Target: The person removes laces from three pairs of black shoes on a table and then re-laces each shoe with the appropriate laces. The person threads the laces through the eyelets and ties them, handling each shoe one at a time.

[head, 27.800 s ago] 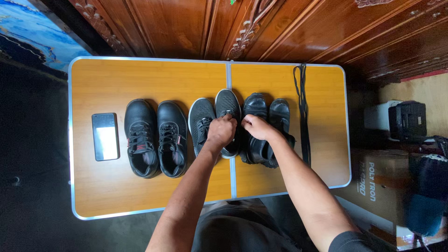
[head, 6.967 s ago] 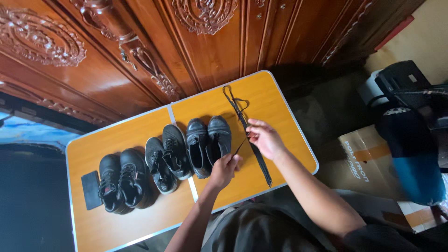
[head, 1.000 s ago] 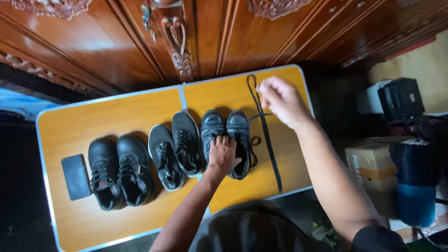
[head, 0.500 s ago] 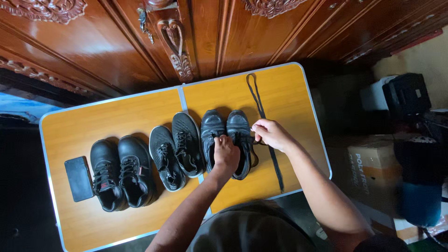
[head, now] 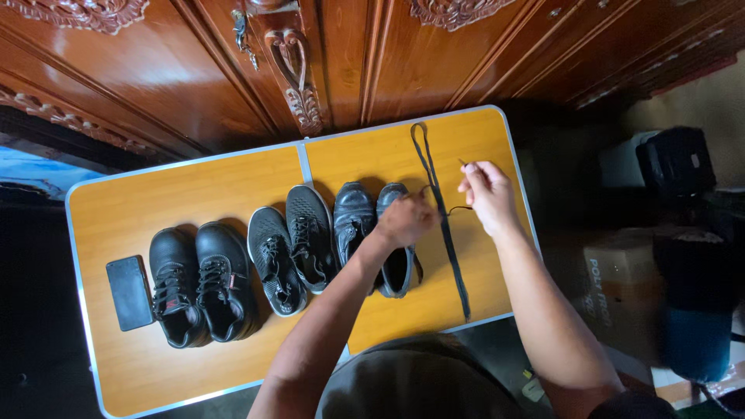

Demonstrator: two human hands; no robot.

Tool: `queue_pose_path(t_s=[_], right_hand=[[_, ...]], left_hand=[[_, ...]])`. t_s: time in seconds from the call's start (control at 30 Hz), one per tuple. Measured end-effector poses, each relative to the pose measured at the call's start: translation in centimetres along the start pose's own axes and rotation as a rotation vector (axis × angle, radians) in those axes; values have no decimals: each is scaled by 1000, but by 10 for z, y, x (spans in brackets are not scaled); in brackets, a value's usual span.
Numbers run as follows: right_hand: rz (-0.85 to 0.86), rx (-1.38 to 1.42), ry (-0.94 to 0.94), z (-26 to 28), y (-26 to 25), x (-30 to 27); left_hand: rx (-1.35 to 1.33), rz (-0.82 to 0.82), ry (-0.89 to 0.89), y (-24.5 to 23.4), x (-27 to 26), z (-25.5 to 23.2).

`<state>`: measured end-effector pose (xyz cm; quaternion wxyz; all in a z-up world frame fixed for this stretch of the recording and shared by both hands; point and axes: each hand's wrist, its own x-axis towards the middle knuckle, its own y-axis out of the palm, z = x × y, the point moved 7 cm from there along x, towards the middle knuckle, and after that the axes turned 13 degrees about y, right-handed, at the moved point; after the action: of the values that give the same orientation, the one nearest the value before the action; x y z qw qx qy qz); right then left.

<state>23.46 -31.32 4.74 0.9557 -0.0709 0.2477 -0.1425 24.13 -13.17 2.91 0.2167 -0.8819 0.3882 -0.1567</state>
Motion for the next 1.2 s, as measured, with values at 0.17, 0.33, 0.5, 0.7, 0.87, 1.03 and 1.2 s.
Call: queue_pose_path(t_s=[0.17, 0.33, 0.5, 0.7, 0.87, 1.03, 1.2], right_hand=[[158, -55, -93, -29, 45, 6], [336, -175, -156, -58, 109, 14], [528, -190, 85, -86, 171, 23], [540, -297, 68, -103, 208, 34], [429, -549, -119, -114, 216, 35], [393, -740, -158, -120, 223, 34], [375, -865, -224, -110, 235, 18]], left_hand=[[469, -266, -268, -9, -63, 49], [421, -348, -843, -21, -128, 106], [7, -322, -932, -8, -160, 163], [6, -381, -682, 1, -181, 195], [47, -522, -679, 7, -202, 201], [-161, -663, -755, 14, -221, 202], [-325, -687, -751, 14, -227, 200]])
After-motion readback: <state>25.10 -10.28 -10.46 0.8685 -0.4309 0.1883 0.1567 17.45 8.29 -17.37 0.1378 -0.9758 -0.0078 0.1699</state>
